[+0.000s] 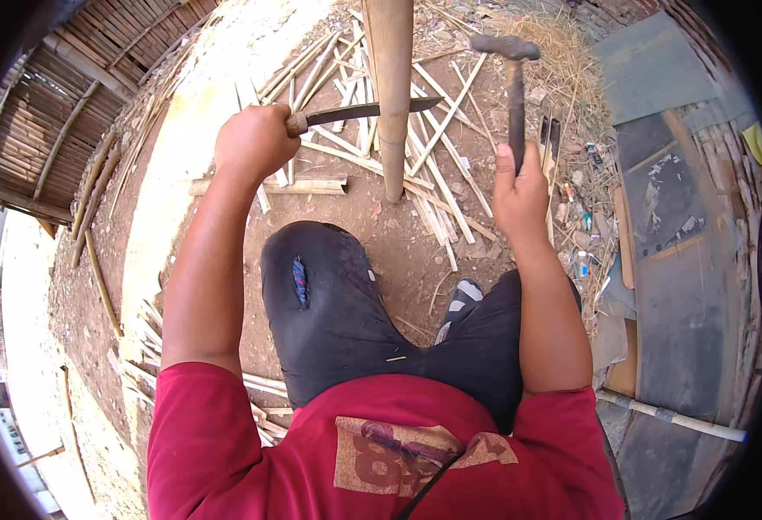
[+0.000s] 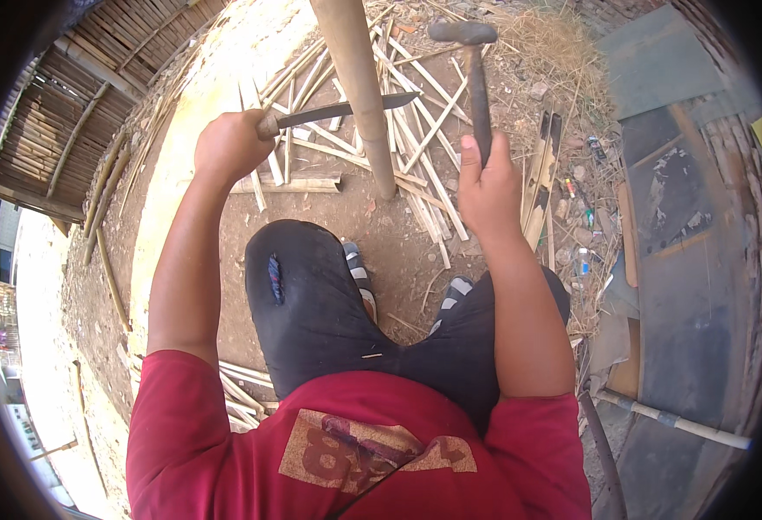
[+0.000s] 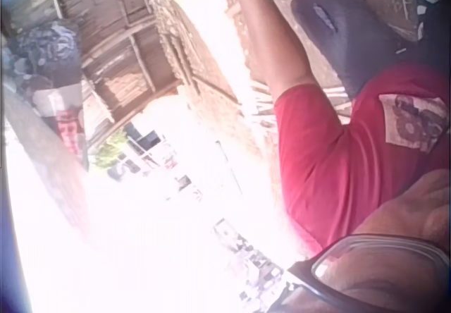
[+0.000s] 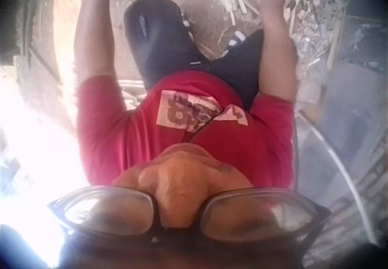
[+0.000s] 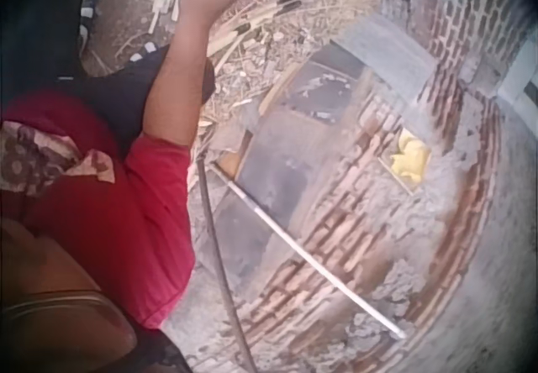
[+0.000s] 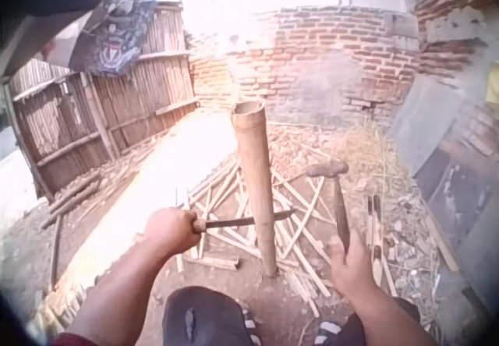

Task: The person splits a bamboo pole into thin strips by positioning a machete on the wood and striking the back of the blade with a hammer.

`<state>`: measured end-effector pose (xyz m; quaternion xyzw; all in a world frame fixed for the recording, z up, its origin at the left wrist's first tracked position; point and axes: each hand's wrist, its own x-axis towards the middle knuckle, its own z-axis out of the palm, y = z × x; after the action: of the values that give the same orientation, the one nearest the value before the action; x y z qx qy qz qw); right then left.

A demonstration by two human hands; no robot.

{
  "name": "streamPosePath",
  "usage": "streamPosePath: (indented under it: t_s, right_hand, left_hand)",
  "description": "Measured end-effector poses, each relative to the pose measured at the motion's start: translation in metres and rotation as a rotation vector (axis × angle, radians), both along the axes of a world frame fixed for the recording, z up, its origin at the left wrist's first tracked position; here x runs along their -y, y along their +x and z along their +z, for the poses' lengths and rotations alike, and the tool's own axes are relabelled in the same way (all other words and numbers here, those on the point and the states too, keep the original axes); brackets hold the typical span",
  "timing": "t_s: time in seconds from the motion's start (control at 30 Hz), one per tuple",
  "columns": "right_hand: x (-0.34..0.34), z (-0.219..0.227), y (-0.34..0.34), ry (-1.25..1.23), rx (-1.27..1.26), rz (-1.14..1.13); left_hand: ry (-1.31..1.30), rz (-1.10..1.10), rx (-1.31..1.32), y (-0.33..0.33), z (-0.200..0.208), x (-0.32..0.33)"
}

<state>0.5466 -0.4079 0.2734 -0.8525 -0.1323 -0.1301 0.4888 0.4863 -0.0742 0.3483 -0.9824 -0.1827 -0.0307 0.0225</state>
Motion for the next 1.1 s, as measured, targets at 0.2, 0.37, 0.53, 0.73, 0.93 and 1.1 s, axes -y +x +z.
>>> streamPosePath:
  t_s: [0.2,0.37,0.53,0.73,0.93,1.1]
  right_hand:
    - [0.001,0.021,-0.004,-0.053,-0.078,0.049]
    - [-0.008,-0.006,0.001,-0.128,-0.075,0.03]
    - [0.003,0.013,0.011,-0.148,-0.133,0.065]
    - [-0.006,0.0,0.007,-0.135,-0.091,0.068]
    - [-0.006,0.042,-0.004,-0.047,-0.113,0.091]
    - [-0.001,-0.025,0.011,-0.418,-0.173,0.106]
  left_hand:
    - [0.018,0.026,0.0,-0.005,-0.004,-0.009]
    - [0.013,0.023,-0.018,-0.001,0.0,-0.001]
    - [-0.005,0.045,0.008,-0.002,0.0,-0.009]
    - [0.028,0.009,-0.031,0.002,0.003,0.0]
    - [0.037,0.016,0.009,-0.003,-0.001,-0.002]
    - [0.032,0.004,-0.007,0.0,0.003,0.0]
